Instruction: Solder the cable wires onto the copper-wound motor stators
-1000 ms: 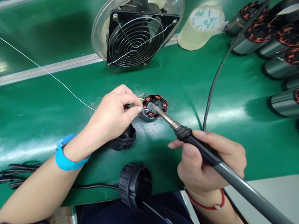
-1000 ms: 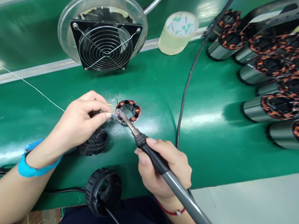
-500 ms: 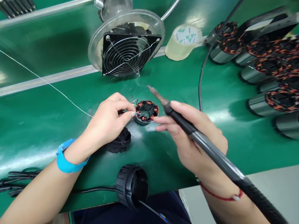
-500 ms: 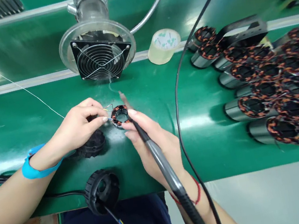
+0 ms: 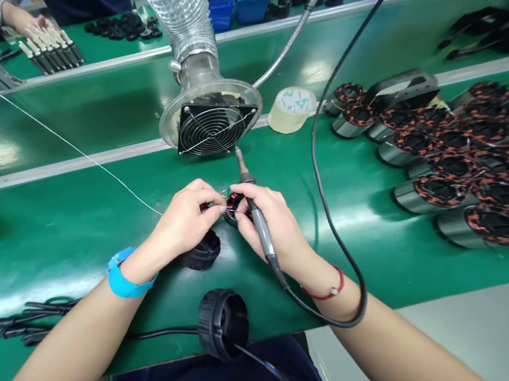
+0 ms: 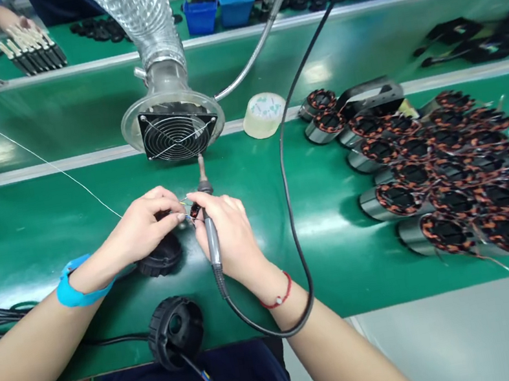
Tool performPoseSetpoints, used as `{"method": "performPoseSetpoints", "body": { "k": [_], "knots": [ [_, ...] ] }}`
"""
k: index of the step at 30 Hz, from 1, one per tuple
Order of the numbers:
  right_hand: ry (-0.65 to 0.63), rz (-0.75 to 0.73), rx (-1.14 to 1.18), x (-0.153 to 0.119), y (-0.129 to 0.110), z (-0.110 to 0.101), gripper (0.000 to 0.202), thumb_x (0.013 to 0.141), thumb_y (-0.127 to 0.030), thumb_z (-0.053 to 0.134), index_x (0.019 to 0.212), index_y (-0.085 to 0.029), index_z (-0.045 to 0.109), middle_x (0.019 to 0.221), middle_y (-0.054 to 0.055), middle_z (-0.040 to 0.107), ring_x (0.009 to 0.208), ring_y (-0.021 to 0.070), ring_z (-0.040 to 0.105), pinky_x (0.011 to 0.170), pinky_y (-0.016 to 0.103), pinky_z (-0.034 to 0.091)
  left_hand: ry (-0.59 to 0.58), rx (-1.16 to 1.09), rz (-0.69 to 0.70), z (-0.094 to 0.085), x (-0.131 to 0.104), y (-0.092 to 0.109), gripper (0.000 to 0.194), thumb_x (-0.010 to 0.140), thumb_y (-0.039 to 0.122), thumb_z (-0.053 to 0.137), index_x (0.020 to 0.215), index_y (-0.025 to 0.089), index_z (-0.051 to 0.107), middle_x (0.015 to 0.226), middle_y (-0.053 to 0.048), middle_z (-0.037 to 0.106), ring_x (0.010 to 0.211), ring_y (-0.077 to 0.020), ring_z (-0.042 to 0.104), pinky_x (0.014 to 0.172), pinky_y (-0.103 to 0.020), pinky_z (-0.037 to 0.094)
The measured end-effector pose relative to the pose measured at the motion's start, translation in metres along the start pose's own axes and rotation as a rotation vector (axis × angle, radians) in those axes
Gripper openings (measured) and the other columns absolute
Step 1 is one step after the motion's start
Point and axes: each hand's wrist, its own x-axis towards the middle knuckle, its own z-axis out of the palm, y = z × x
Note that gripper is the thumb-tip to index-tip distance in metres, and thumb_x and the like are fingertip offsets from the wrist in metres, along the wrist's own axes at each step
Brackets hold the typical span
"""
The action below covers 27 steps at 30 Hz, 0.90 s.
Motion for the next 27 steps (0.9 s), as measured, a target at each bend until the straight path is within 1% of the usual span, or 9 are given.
{"method": "performPoseSetpoints", "body": {
  "k": [2,5,7,9,14,18,20,24,27],
  "knots": [
    [0.031,-0.010,0.013,-0.002,0.002,0.001,0.044,0.084,-0.013,0.051,0.127,-0.026,0.047,0.093,0.001,0.069,0.089,0.0216,0.063,0.087,0.040,0.048,-0.005,0.014,-0.072,-0.005,-0.001,0.000,0.006,0.082,0.018,0.059,0.088,0.017,0.061,0.086,-0.001,0.059,0.079,-0.0148,0.058,0.077,-0.030,0.044],
    [0.021,-0.006,0.005,-0.002,0.009,0.003,0.051,0.081,-0.017,0.056,0.130,-0.024,0.043,0.113,0.007,0.068,0.106,0.0251,0.062,0.095,0.045,0.047,-0.136,-0.060,-0.264,-0.019,-0.001,-0.003,0.021,0.081,0.023,0.061,0.099,0.017,0.052,0.076,0.002,0.060,0.064,-0.0137,0.057,0.063,-0.028,0.043],
    [-0.028,-0.018,0.000,0.000,0.014,0.004,0.052,0.080,-0.020,0.059,0.130,-0.023,0.043,0.122,0.010,0.065,0.113,0.0271,0.060,0.099,0.048,0.045,-0.306,-0.168,-0.323,-0.028,0.001,-0.005,0.012,0.082,0.025,0.059,0.088,0.016,0.054,0.068,0.002,0.060,0.062,-0.0133,0.058,0.062,-0.026,0.043],
    [-0.055,-0.030,0.005,0.002,0.016,0.006,0.051,0.080,-0.020,0.060,0.129,-0.023,0.043,0.118,0.009,0.067,0.111,0.0271,0.061,0.098,0.048,0.046,-0.374,-0.266,-0.336,-0.035,0.002,-0.007,0.014,0.081,0.027,0.059,0.076,0.015,0.055,0.063,0.001,0.058,0.060,-0.0117,0.055,0.061,-0.025,0.041],
    [-0.030,-0.054,-0.003,0.000,0.012,0.009,0.052,0.078,-0.020,0.061,0.127,-0.023,0.043,0.105,0.008,0.068,0.097,0.0274,0.062,0.087,0.047,0.050,-0.147,-0.336,-0.400,-0.025,0.006,-0.008,0.019,0.076,0.031,0.063,0.068,0.014,0.060,0.056,0.005,0.047,0.051,-0.0071,0.038,0.052,-0.022,0.027],
    [-0.050,-0.080,0.013,-0.005,0.008,0.010,0.050,0.082,-0.021,0.059,0.129,-0.022,0.043,0.107,0.011,0.066,0.097,0.0281,0.060,0.084,0.047,0.051,-0.083,-0.269,-0.353,-0.012,0.008,-0.006,0.017,0.074,0.029,0.064,0.075,0.013,0.068,0.067,0.000,0.061,0.063,-0.0107,0.050,0.062,-0.024,0.036],
    [-0.059,-0.078,0.036,-0.007,0.007,0.009,0.050,0.083,-0.023,0.060,0.130,-0.022,0.043,0.109,0.011,0.065,0.099,0.0282,0.060,0.085,0.047,0.052,-0.116,-0.226,-0.356,-0.014,0.010,-0.004,0.021,0.076,0.033,0.063,0.078,0.013,0.069,0.068,0.000,0.062,0.063,-0.0111,0.050,0.061,-0.024,0.036],
    [-0.066,-0.039,0.111,-0.009,0.006,0.005,0.050,0.086,-0.025,0.060,0.132,-0.022,0.042,0.116,0.011,0.066,0.107,0.0273,0.061,0.090,0.046,0.051,-0.294,-0.180,-0.484,-0.032,0.013,0.002,0.034,0.080,0.045,0.059,0.071,0.014,0.066,0.054,0.003,0.051,0.050,-0.0091,0.040,0.052,-0.024,0.029],
    [-0.051,0.031,0.196,-0.008,0.005,0.006,0.044,0.089,-0.022,0.054,0.132,-0.023,0.041,0.120,0.010,0.067,0.112,0.0247,0.063,0.095,0.044,0.050,-0.324,-0.223,-0.551,-0.040,0.016,0.004,0.027,0.077,0.038,0.061,0.067,0.014,0.065,0.053,0.003,0.049,0.049,-0.0080,0.038,0.051,-0.023,0.027]
  ]
}}
